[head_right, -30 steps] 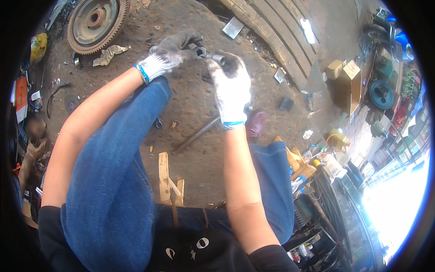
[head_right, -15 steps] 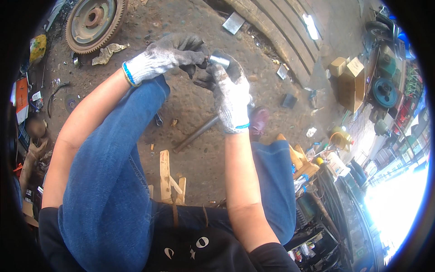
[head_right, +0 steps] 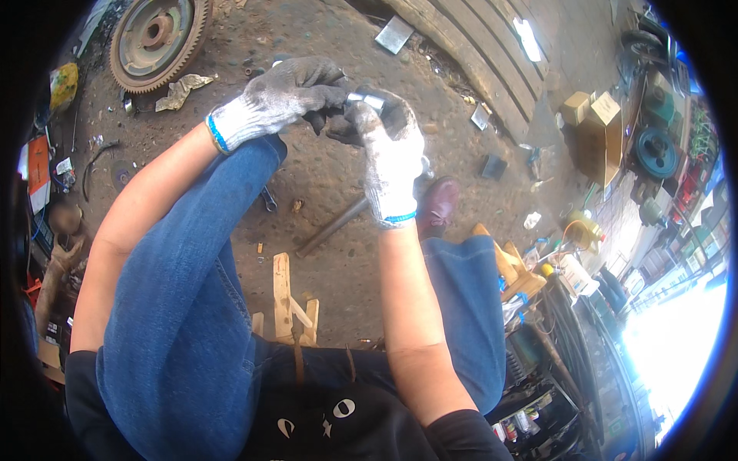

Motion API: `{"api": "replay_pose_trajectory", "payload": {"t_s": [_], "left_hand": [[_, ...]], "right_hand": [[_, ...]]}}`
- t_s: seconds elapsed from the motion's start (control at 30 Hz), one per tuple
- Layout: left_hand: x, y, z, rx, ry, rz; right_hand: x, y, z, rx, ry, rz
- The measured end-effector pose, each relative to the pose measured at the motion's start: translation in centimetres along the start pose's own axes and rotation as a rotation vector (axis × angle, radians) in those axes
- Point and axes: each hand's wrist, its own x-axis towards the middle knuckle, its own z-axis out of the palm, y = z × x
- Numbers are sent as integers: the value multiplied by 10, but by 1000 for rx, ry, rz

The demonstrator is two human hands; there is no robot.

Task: The person sits on the floor and works on mechanical components, including a gear and a cylindrical metal piece. They use a hammer to tap the metal piece and inspect the gear, then place the gear on a wooden pallet.

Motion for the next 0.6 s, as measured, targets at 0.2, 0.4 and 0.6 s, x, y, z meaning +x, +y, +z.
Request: {"api": "replay_pose_trajectory", "payload": {"t_s": [0.2, 0.4, 0.6], "left_hand": [[-1, 4, 3, 113, 30, 25], [4, -14, -5, 41, 46, 56], [8, -31, -43, -417, 529, 289]], "right_hand": [[-2, 1, 0, 210, 24, 106], [-2, 3, 6, 242, 29, 94], [24, 8, 13, -86, 33, -171]]}}
